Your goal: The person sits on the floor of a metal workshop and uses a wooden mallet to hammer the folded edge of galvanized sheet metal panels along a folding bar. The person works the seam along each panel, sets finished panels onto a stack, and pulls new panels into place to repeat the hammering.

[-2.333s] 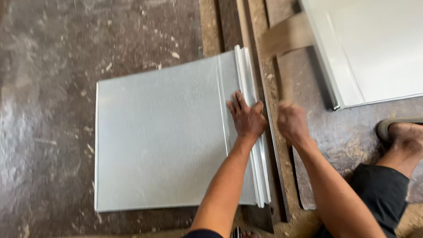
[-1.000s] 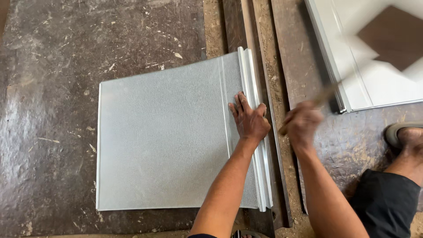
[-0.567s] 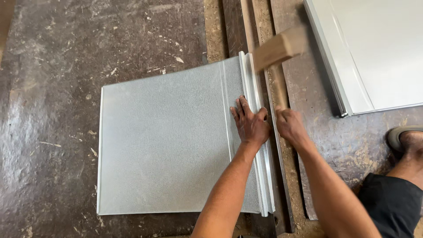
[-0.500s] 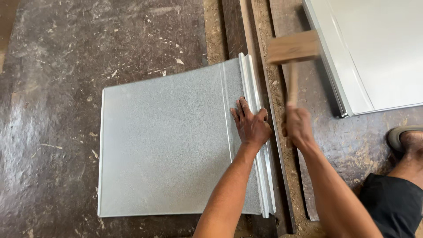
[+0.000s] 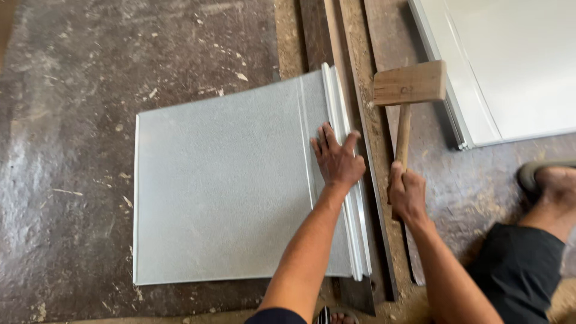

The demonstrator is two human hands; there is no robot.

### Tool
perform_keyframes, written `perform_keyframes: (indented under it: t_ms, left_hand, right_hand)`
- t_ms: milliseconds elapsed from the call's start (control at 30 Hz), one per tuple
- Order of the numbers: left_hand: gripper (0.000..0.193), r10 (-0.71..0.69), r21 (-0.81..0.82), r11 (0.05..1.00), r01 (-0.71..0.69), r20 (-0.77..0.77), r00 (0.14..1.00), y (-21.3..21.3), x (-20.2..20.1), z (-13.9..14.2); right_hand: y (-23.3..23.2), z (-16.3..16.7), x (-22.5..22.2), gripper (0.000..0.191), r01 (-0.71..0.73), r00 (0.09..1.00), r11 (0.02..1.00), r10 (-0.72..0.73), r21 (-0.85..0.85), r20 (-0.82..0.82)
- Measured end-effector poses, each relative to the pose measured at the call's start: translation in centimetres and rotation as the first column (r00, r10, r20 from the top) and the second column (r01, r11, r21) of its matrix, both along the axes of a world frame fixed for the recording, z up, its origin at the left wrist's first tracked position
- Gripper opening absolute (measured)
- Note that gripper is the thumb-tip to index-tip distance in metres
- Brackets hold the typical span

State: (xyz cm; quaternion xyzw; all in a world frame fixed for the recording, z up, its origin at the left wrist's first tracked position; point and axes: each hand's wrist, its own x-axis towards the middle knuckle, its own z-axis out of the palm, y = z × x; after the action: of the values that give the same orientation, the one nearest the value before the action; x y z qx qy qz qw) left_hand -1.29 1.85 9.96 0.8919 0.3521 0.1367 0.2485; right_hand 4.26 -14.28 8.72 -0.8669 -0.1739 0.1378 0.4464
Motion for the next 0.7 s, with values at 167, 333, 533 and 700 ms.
perform_keyframes:
  t_ms: [167,333,533,700]
  left_hand:
    - [0.047,0.038,0.055,0.996,-0.065,0.401,0.915,0.0,-1.1,-3.1]
    - [0.045,-0.029,0.124,0.992,-0.030,0.444,0.896,-0.1,-3.3,-6.2]
    - [0.046,-0.069,0.122,0.992,0.019,0.423,0.904,-0.4,-4.2,-6.3]
    - [0.045,-0.064,0.133,0.991,0.001,0.469,0.881,-0.3,-3.6,-6.9]
  right_hand:
    - [-5.3,4.5,-4.9,0.045,0.006,0.987,0.999,0.000,0.035,-0.163]
    - [-6.9,7.7,-6.8,0.046,-0.155,0.950,0.873,0.004,0.463,0.312]
    - [-6.6,4.5,-8.9,0.041,-0.132,0.979,0.984,0.149,0.123,-0.140]
    - [-10.1,4.1,-10.9,0.046,0.009,0.984,0.883,-0.092,0.470,0.154]
